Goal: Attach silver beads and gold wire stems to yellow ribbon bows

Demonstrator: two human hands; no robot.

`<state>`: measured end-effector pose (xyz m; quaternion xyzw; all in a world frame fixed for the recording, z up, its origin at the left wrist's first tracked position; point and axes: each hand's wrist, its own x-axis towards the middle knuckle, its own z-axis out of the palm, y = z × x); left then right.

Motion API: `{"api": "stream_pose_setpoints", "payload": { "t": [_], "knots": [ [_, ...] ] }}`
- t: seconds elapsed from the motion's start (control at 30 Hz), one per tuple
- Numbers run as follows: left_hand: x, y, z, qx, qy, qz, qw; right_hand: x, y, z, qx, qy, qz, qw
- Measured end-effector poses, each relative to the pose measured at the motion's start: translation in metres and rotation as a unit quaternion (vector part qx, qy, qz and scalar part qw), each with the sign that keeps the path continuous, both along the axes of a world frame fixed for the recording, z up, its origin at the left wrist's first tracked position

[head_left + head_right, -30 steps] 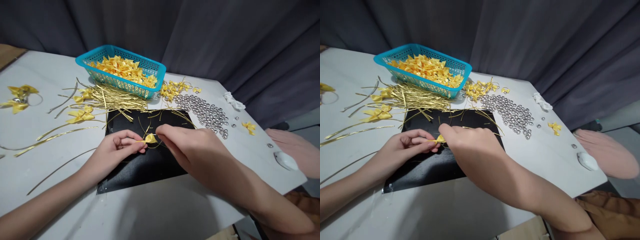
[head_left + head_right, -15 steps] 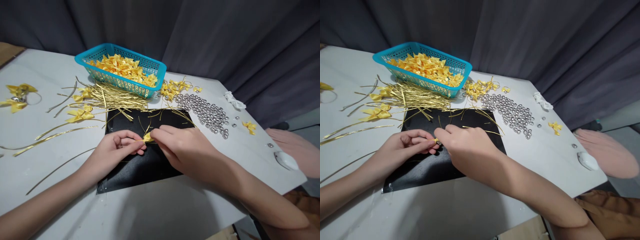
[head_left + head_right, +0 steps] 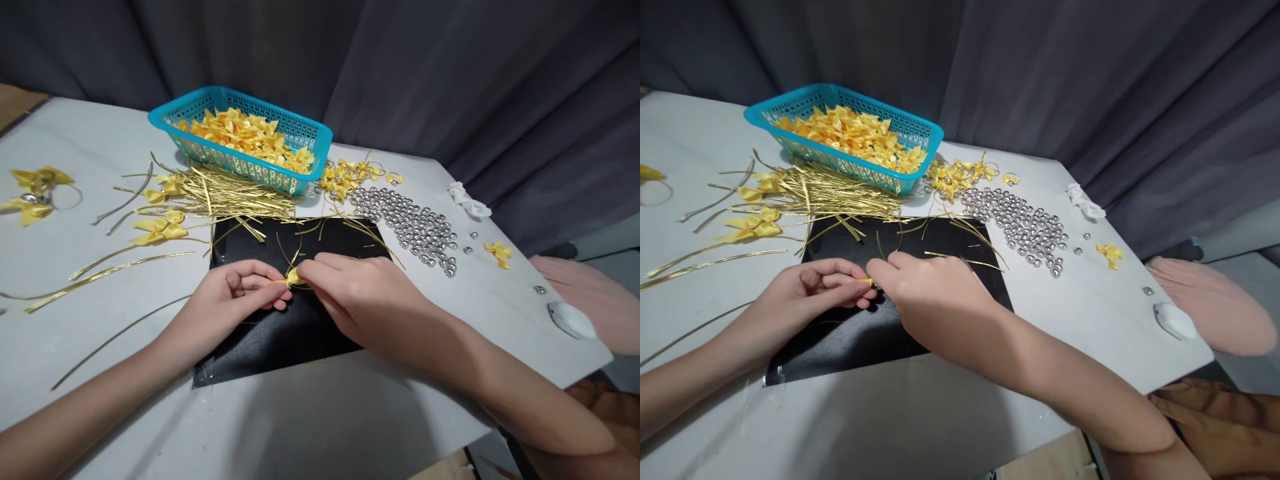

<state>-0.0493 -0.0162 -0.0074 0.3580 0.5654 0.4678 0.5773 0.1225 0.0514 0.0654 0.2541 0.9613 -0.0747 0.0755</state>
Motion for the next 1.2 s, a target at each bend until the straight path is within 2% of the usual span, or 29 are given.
{"api": "stream_pose_setpoints", "payload": {
  "t": [0.53, 1.2],
  "knots": [
    [-0.0003, 0.002, -0.0004, 0.002, -0.012, -0.012, 1.0, -0.0011, 0.0009, 0.0004, -0.028, -0.023, -0.025, 0.999],
    [-0.0019, -0.0001, 0.0009, 0.001, -0.013, -0.023, 1.0, -0.0012, 0.0009, -0.0032, -0.015, -0.021, -0.026, 0.999]
  ]
}}
